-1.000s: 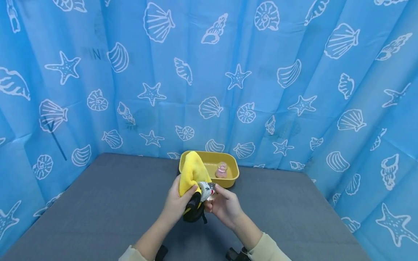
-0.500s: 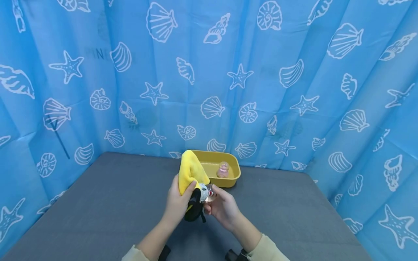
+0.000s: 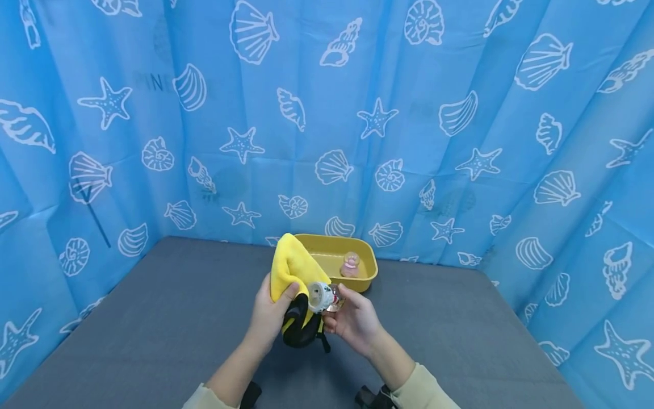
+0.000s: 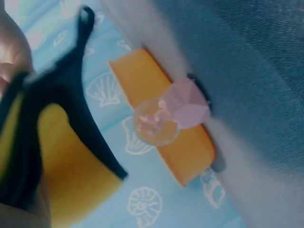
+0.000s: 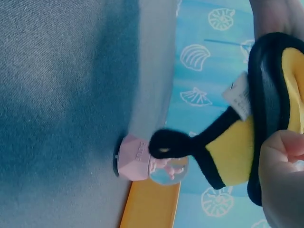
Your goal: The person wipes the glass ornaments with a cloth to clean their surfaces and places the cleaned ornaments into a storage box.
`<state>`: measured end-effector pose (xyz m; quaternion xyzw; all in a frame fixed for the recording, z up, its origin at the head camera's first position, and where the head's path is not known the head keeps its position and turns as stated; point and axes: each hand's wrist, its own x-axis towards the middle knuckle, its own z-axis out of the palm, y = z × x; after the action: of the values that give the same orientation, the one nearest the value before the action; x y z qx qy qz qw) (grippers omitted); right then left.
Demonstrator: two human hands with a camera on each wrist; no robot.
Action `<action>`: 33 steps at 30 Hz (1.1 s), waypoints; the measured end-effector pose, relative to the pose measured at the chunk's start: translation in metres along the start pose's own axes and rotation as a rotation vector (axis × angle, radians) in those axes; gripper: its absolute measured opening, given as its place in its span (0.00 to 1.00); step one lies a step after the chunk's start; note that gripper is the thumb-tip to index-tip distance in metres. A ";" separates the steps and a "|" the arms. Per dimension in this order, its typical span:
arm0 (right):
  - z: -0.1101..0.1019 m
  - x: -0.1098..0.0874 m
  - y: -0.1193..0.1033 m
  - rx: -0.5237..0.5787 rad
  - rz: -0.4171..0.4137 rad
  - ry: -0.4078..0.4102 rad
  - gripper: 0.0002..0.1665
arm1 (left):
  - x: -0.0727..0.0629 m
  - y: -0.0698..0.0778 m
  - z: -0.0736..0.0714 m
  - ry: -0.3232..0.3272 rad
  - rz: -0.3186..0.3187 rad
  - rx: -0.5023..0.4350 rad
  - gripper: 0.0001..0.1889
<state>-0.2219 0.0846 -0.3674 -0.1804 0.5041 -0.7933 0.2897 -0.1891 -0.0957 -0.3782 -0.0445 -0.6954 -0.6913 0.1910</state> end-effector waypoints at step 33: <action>0.014 0.004 0.004 -0.006 0.066 -0.020 0.22 | 0.000 0.003 0.000 -0.041 0.094 0.059 0.29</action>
<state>-0.2157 0.0713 -0.3656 -0.1725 0.5093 -0.7798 0.3205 -0.1877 -0.0956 -0.3751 -0.0855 -0.7163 -0.6599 0.2100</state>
